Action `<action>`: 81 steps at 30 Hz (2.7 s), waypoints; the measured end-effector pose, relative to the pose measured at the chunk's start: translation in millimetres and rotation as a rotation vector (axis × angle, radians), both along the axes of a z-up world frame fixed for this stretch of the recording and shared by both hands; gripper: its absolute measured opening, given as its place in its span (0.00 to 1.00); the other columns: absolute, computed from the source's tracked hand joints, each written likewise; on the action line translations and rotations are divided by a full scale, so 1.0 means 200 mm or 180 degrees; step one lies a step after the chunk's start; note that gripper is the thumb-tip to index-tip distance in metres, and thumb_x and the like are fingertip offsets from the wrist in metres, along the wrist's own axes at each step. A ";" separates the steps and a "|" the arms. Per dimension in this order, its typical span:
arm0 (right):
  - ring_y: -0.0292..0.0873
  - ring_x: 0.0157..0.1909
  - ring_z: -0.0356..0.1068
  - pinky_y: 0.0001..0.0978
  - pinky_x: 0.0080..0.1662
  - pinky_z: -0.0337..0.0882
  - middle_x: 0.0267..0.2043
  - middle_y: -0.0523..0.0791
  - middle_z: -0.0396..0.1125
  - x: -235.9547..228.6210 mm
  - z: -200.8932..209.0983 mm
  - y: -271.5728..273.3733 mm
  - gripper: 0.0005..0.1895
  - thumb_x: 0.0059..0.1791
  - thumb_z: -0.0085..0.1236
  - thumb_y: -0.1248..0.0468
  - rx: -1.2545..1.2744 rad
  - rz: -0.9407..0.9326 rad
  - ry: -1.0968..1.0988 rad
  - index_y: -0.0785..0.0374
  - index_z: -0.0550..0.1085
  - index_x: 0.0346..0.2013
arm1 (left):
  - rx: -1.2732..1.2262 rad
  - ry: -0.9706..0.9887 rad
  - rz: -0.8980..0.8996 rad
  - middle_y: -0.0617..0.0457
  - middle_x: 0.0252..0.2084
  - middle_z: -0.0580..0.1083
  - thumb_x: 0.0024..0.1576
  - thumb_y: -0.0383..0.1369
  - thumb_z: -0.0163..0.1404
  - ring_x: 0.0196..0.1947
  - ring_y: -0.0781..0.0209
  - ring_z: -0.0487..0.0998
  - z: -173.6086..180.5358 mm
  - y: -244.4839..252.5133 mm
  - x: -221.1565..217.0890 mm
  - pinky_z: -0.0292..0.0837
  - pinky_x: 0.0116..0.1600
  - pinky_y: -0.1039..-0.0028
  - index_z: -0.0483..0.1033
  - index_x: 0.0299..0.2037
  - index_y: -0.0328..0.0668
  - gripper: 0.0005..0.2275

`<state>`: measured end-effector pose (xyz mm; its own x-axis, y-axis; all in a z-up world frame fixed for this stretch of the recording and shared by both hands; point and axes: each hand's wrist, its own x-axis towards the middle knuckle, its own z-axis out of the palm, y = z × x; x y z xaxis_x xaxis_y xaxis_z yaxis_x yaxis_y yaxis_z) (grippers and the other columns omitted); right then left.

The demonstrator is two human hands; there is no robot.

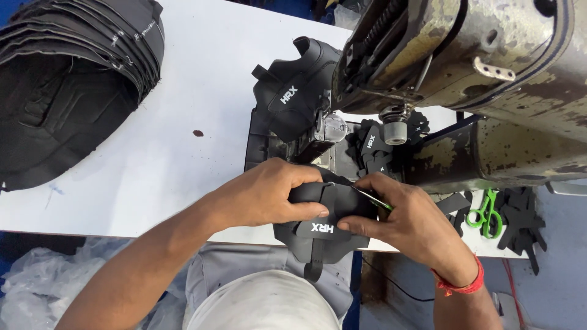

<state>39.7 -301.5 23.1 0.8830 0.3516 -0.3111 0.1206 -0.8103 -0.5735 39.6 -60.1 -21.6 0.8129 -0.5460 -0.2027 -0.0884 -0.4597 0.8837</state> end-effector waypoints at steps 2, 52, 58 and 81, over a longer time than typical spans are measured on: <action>0.42 0.23 0.69 0.38 0.28 0.69 0.27 0.48 0.75 0.00 0.01 0.01 0.33 0.33 0.76 0.50 -0.0054 -0.0035 0.0008 0.62 0.77 0.47 | -0.0036 0.0044 0.0023 0.51 0.22 0.77 0.52 0.44 0.59 0.20 0.62 0.74 0.00 0.01 0.00 0.68 0.27 0.67 0.80 0.39 0.40 0.15; 0.40 0.34 0.67 0.32 0.35 0.70 0.39 0.47 0.73 0.34 -0.32 0.02 0.35 0.38 0.74 0.51 0.0236 -0.0025 -0.0274 0.63 0.70 0.53 | -0.0504 0.0690 0.0540 0.56 0.21 0.75 0.53 0.39 0.57 0.21 0.70 0.70 -0.26 0.06 0.38 0.65 0.28 0.72 0.83 0.36 0.37 0.12; 0.37 0.50 0.70 0.30 0.47 0.73 0.52 0.46 0.72 0.46 -0.31 0.03 0.35 0.42 0.72 0.53 0.1137 0.0288 -0.0406 0.67 0.71 0.58 | -0.0561 0.1025 0.0569 0.58 0.22 0.77 0.53 0.38 0.57 0.21 0.72 0.73 -0.29 0.07 0.49 0.68 0.29 0.74 0.83 0.36 0.38 0.11; 0.35 0.48 0.72 0.30 0.48 0.75 0.48 0.43 0.77 0.55 -0.31 0.04 0.27 0.41 0.72 0.56 0.1220 0.0034 0.0242 0.64 0.79 0.51 | -0.0259 0.1052 0.0553 0.54 0.28 0.81 0.52 0.38 0.57 0.28 0.69 0.78 -0.22 0.06 0.58 0.72 0.38 0.74 0.84 0.42 0.39 0.13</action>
